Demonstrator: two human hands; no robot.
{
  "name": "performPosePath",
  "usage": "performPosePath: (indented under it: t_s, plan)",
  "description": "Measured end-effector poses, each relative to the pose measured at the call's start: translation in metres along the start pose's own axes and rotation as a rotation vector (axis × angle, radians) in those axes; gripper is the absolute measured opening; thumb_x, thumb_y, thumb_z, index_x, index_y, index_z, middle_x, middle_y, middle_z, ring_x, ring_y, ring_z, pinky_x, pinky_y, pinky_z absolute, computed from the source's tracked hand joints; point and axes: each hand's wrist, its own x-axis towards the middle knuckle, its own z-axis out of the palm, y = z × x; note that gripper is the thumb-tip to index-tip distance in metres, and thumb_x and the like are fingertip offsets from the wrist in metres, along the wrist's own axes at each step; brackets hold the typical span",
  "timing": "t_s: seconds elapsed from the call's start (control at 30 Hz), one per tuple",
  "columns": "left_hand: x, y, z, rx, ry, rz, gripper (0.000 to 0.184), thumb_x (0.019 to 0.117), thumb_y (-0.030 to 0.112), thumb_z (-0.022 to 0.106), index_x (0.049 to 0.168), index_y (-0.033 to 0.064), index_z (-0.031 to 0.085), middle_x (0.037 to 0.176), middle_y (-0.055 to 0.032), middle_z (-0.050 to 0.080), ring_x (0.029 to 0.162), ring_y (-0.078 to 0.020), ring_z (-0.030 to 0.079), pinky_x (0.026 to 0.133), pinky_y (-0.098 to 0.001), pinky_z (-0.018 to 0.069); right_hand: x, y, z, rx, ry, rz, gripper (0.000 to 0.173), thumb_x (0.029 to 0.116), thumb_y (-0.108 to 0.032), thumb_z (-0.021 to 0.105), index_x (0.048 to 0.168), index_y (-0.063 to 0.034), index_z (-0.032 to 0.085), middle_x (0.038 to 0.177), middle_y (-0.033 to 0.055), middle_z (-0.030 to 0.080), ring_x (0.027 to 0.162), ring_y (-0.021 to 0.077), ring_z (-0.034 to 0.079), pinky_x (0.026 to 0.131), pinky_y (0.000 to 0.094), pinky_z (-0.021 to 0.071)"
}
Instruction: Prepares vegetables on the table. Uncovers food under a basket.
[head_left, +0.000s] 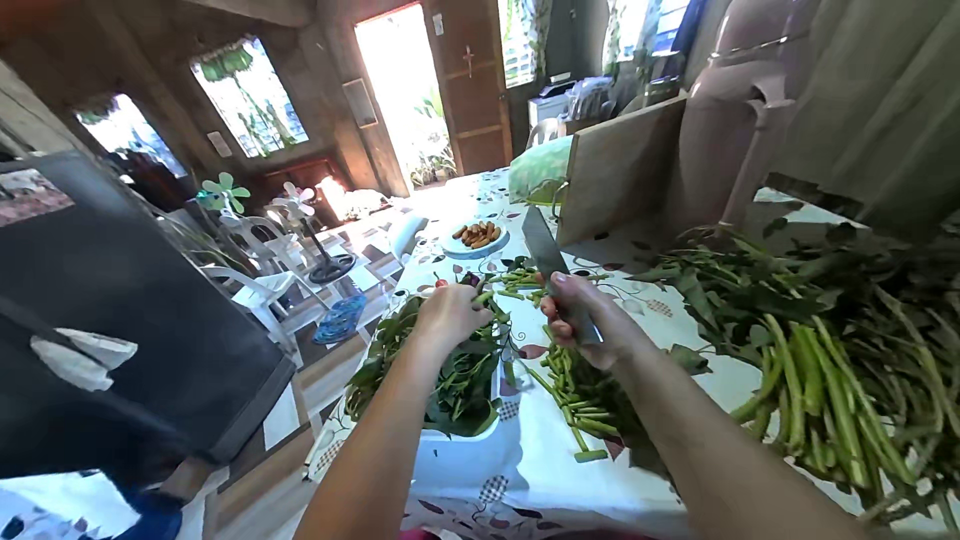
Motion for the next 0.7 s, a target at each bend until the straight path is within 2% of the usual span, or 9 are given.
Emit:
performPosePath:
  t_s: [0.1, 0.17, 0.3, 0.43, 0.53, 0.6, 0.63, 0.67, 0.7]
  plan:
    - [0.019, 0.008, 0.014, 0.166, -0.183, -0.019, 0.029, 0.097, 0.031, 0.07, 0.102, 0.0021, 0.073, 0.104, -0.0201, 0.07, 0.102, -0.039, 0.066, 0.088, -0.0627, 0.0509, -0.005, -0.003, -0.016, -0.022, 0.066, -0.033, 0.034, 0.1082, -0.036, 0.04, 0.13, -0.0109, 0.049, 0.075, -0.0044, 0.05, 0.052, 0.0015, 0.045, 0.049, 0.0149, 0.0418]
    - [0.024, 0.007, 0.016, 0.199, -0.223, -0.009, 0.029, 0.0984, 0.029, 0.068, 0.099, 0.0004, 0.072, 0.103, -0.0211, 0.069, 0.102, -0.0395, 0.066, 0.087, -0.063, 0.0502, -0.006, -0.006, -0.024, 0.032, 0.083, -0.067, 0.033, 0.1082, -0.038, 0.037, 0.124, -0.0123, 0.051, 0.074, -0.0043, 0.051, 0.051, 0.0017, 0.045, 0.047, 0.0153, 0.0418]
    - [0.03, -0.008, 0.006, 0.108, -0.206, 0.064, 0.024, 0.1009, 0.022, 0.062, 0.092, 0.0003, 0.069, 0.089, -0.0185, 0.066, 0.088, -0.0352, 0.064, 0.079, -0.0577, 0.0489, -0.009, -0.012, -0.029, 0.121, 0.062, -0.12, 0.036, 0.1083, -0.043, 0.035, 0.122, -0.0137, 0.051, 0.074, -0.0034, 0.053, 0.051, 0.0029, 0.048, 0.048, 0.0167, 0.0455]
    - [0.034, -0.015, 0.014, 0.06, -0.25, 0.085, 0.023, 0.1, 0.024, 0.067, 0.103, 0.0022, 0.073, 0.097, -0.0173, 0.069, 0.092, -0.0319, 0.065, 0.086, -0.055, 0.0507, -0.013, -0.013, -0.028, 0.135, 0.034, -0.169, 0.037, 0.1066, -0.045, 0.036, 0.121, -0.0141, 0.052, 0.075, -0.0037, 0.054, 0.051, 0.0031, 0.049, 0.048, 0.0171, 0.0464]
    - [0.034, -0.013, 0.02, 0.07, -0.236, 0.089, 0.023, 0.0992, 0.024, 0.068, 0.1, 0.0008, 0.072, 0.096, -0.0189, 0.069, 0.093, -0.0338, 0.065, 0.086, -0.0567, 0.0497, -0.013, -0.012, -0.027, 0.13, 0.054, -0.156, 0.036, 0.1077, -0.043, 0.035, 0.122, -0.0143, 0.051, 0.075, -0.004, 0.053, 0.052, 0.003, 0.048, 0.048, 0.017, 0.0449]
    - [0.035, -0.018, 0.013, -0.021, -0.157, 0.108, 0.022, 0.0997, 0.021, 0.065, 0.097, 0.0001, 0.071, 0.092, -0.0187, 0.067, 0.089, -0.0332, 0.064, 0.082, -0.0563, 0.0497, -0.012, -0.012, -0.027, 0.131, 0.079, -0.139, 0.036, 0.1084, -0.044, 0.035, 0.123, -0.0143, 0.05, 0.075, -0.0037, 0.052, 0.051, 0.0032, 0.047, 0.048, 0.017, 0.0444]
    - [0.034, -0.02, 0.006, -0.124, -0.12, 0.096, 0.022, 0.1005, 0.02, 0.064, 0.099, -0.0007, 0.071, 0.091, -0.0179, 0.067, 0.086, -0.031, 0.063, 0.08, -0.0542, 0.0496, -0.011, -0.012, -0.027, 0.139, 0.088, -0.133, 0.036, 0.1086, -0.044, 0.036, 0.124, -0.0139, 0.05, 0.075, -0.0031, 0.052, 0.051, 0.0035, 0.048, 0.048, 0.0173, 0.0449]
    - [0.032, -0.021, -0.002, -0.237, -0.09, 0.071, 0.02, 0.1016, 0.018, 0.063, 0.102, -0.0003, 0.071, 0.088, -0.0146, 0.065, 0.08, -0.0248, 0.06, 0.076, -0.0471, 0.0491, -0.011, -0.013, -0.027, 0.148, 0.096, -0.129, 0.036, 0.1087, -0.043, 0.036, 0.124, -0.0139, 0.05, 0.074, -0.0028, 0.052, 0.051, 0.0039, 0.048, 0.047, 0.0177, 0.0452]
    - [0.028, -0.02, -0.009, -0.343, -0.068, 0.048, 0.017, 0.1025, 0.016, 0.062, 0.1, 0.001, 0.07, 0.082, -0.0089, 0.062, 0.07, -0.0162, 0.054, 0.066, -0.0361, 0.046, -0.012, -0.014, -0.027, 0.158, 0.106, -0.13, 0.035, 0.1086, -0.043, 0.036, 0.122, -0.014, 0.051, 0.073, -0.0028, 0.052, 0.05, 0.0042, 0.048, 0.047, 0.0181, 0.0456]
